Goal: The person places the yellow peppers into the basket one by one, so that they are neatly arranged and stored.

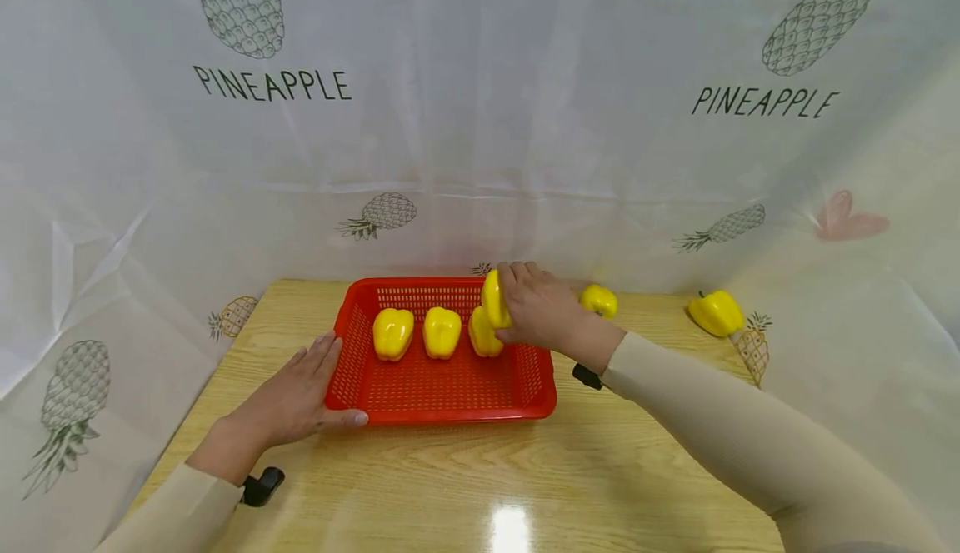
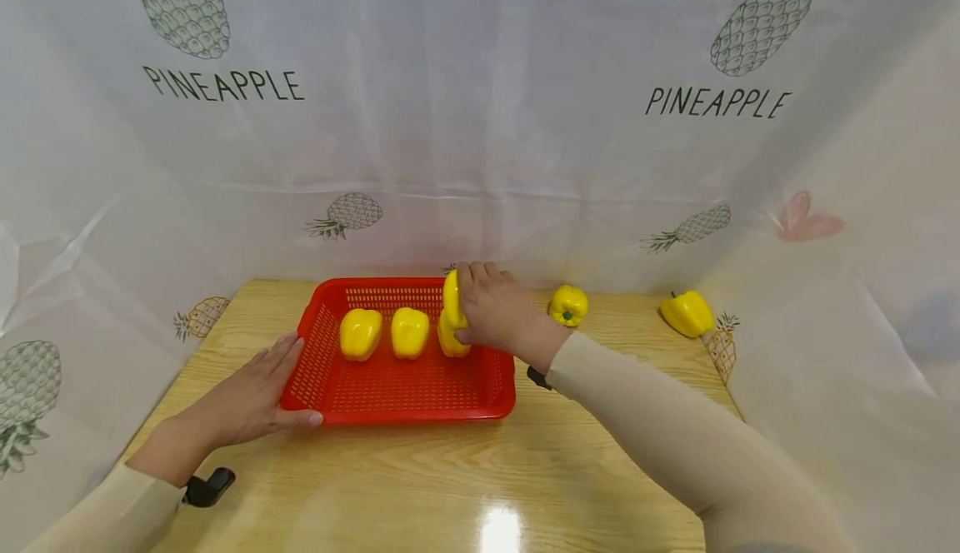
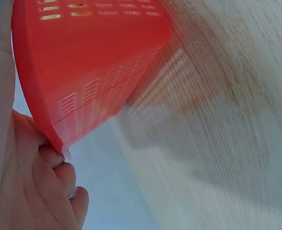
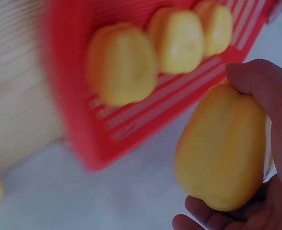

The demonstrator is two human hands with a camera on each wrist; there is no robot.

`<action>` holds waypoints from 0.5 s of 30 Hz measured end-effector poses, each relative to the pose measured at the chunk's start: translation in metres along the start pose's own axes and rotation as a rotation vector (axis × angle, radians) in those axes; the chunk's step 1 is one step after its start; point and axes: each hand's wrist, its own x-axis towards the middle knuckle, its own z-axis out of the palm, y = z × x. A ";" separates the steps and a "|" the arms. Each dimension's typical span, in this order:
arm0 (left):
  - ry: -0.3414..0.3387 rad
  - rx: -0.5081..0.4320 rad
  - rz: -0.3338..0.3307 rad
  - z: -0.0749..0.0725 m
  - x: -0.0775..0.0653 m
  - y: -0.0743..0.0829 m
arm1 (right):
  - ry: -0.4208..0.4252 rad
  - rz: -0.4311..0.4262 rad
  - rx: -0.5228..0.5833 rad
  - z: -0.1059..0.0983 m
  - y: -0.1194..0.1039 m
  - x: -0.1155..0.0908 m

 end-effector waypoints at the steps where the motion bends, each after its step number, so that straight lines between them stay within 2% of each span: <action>1: 0.000 -0.003 -0.005 0.000 -0.001 0.000 | -0.020 -0.015 -0.005 -0.001 -0.008 0.008; 8: 0.006 -0.017 -0.004 -0.001 -0.002 -0.002 | -0.089 -0.122 -0.088 -0.003 -0.056 0.052; 13: 0.002 -0.011 -0.003 -0.002 -0.002 -0.001 | -0.166 -0.120 -0.069 0.003 -0.087 0.071; 15: 0.002 -0.013 -0.003 -0.002 -0.002 0.000 | -0.191 -0.099 -0.029 0.006 -0.099 0.074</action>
